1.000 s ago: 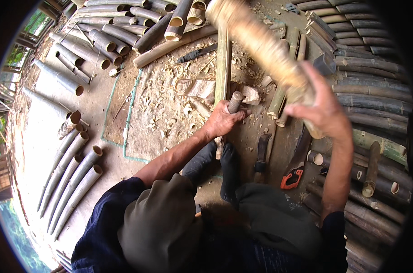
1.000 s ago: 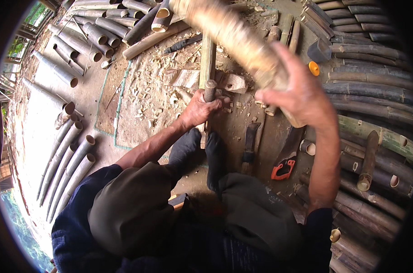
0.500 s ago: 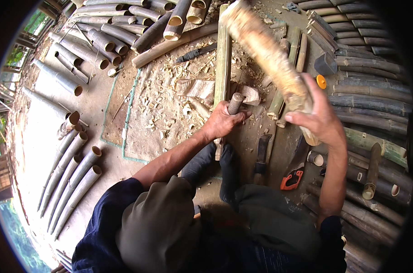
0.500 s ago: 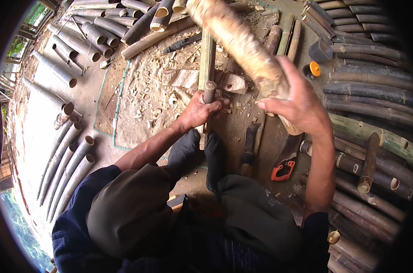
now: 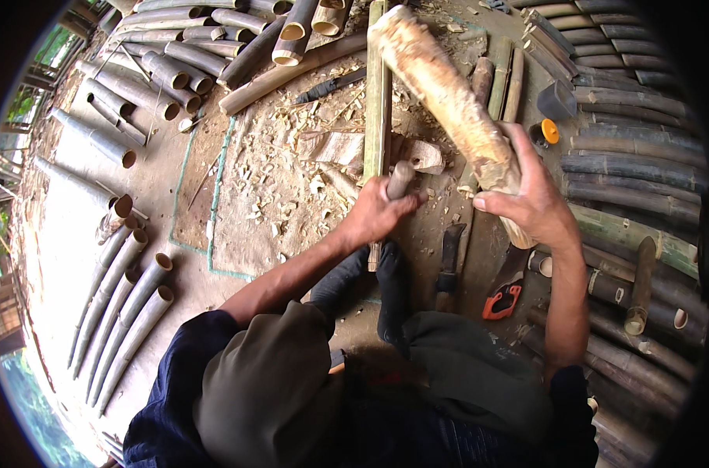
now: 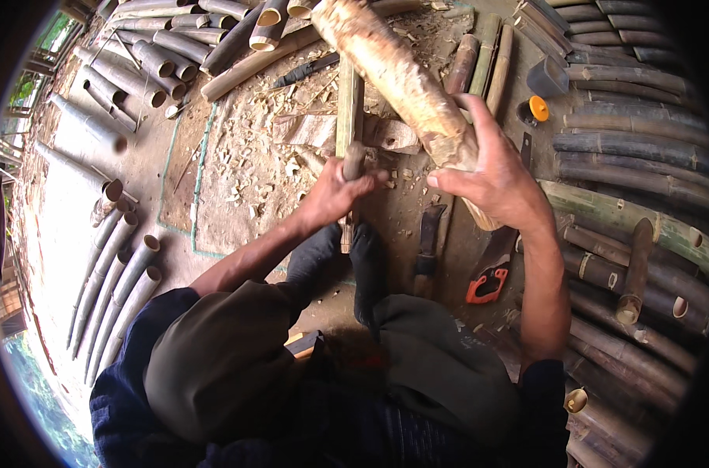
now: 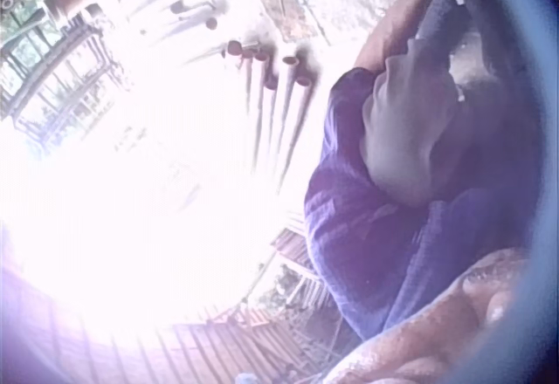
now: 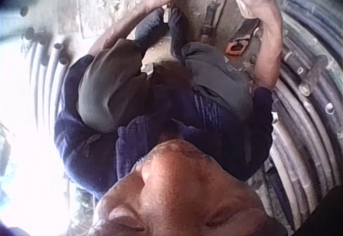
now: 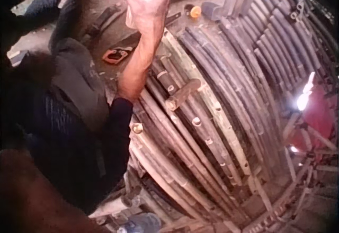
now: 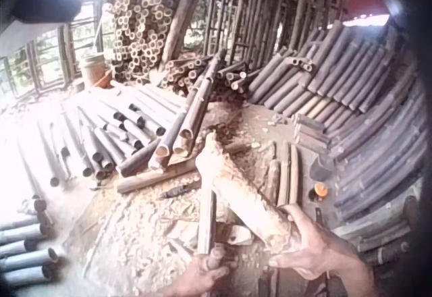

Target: The person uses a wooden mallet to strike a chisel, splitting a long bamboo pole into thin strips. The person holds the bamboo pole steady with their left hand and repeatedly strikes the chisel with the mallet in their right hand.

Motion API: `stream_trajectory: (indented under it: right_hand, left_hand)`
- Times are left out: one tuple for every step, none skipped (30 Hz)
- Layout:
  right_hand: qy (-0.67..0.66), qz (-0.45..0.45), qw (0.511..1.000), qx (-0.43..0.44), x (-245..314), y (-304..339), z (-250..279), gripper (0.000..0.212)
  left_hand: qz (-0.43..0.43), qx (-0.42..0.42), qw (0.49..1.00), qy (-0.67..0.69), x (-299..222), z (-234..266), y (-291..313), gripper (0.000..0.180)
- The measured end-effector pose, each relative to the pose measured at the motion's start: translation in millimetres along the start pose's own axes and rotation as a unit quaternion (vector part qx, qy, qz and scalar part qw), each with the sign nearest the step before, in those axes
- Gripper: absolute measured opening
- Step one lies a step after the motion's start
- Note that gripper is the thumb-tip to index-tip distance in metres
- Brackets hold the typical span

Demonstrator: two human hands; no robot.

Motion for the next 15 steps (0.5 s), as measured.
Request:
stream_trajectory:
  right_hand:
    - [-0.031, 0.013, 0.999, -0.031, -0.3, 6.8, 3.6, 0.093]
    - [-0.062, 0.025, 0.996, -0.063, 0.8, 15.6, 7.5, 0.093]
    - [-0.098, 0.038, 0.99, -0.094, 1.8, 23.1, 8.6, 0.093]
    - [-0.101, 0.009, 0.991, -0.083, 6.2, 26.5, 17.0, 0.094]
    - [-0.12, 0.009, 0.987, -0.106, 6.2, 31.4, 20.1, 0.092]
    - [-0.141, 0.012, 0.982, -0.125, 6.9, 35.5, 22.8, 0.089]
    - [-0.144, 0.008, 0.979, -0.142, 9.1, 39.9, 23.9, 0.09]
    - [-0.149, 0.002, 0.976, -0.159, 10.1, 46.4, 23.3, 0.09]
    - [-0.147, -0.003, 0.973, -0.175, 7.5, 53.4, 24.5, 0.092]
    - [-0.151, -0.007, 0.97, -0.188, 3.0, 58.6, 23.2, 0.094]
    - [-0.159, 0.003, 0.966, -0.204, -2.0, 64.2, 21.8, 0.092]
    - [-0.159, 0.009, 0.961, -0.227, -6.0, 73.7, 22.3, 0.089]
    - [-0.171, 0.021, 0.955, -0.241, -11.8, 79.4, 18.7, 0.087]
    - [-0.194, 0.014, 0.951, -0.239, -17.7, 83.8, 14.6, 0.083]
    - [-0.209, 0.006, 0.946, -0.248, -22.4, 88.2, 12.3, 0.082]
  left_hand:
    - [-0.003, 0.044, 0.998, -0.041, -7.2, -3.6, 12.0, 0.013]
    - [-0.007, 0.088, 0.993, -0.082, -16.1, -4.8, 26.3, 0.012]
    - [-0.028, 0.092, 0.994, -0.054, -17.5, -3.6, 36.2, 0.012]
    - [-0.053, 0.096, 0.994, -0.027, -20.1, -2.3, 43.3, 0.012]
    - [-0.067, 0.0, 0.995, 0.077, -21.1, -0.7, 36.8, 0.021]
    - [-0.042, -0.083, 0.984, 0.155, -20.1, 6.9, 27.2, 0.021]
    - [-0.015, -0.165, 0.959, 0.23, -19.5, 12.6, 21.6, 0.021]
    - [0.015, -0.178, 0.965, 0.192, -21.5, 12.1, 24.0, 0.019]
    - [-0.018, -0.163, 0.975, 0.152, -18.9, 4.9, 24.3, 0.021]
    - [-0.117, -0.071, 0.991, 0.012, -18.4, -6.8, 32.6, 0.021]
    - [-0.211, 0.025, 0.969, -0.128, -17.3, -21.6, 45.4, 0.021]
    - [-0.288, 0.144, 0.927, -0.195, -28.0, -43.1, 52.8, 0.02]
    - [-0.348, 0.253, 0.862, -0.268, -37.8, -57.9, 65.5, 0.02]
    - [-0.31, 0.308, 0.846, -0.304, -32.7, -61.7, 70.4, 0.02]
    - [-0.333, 0.261, 0.867, -0.261, -40.0, -54.9, 56.7, 0.023]
Point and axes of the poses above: each hand's wrist, its own y-axis away from the middle knuckle, its own z-axis out of the back of the hand, x = y × z, the point moved 3 cm from there along -y, towards the middle knuckle, and after that the axes turned 4 degrees about x, right-handed, at the moved point
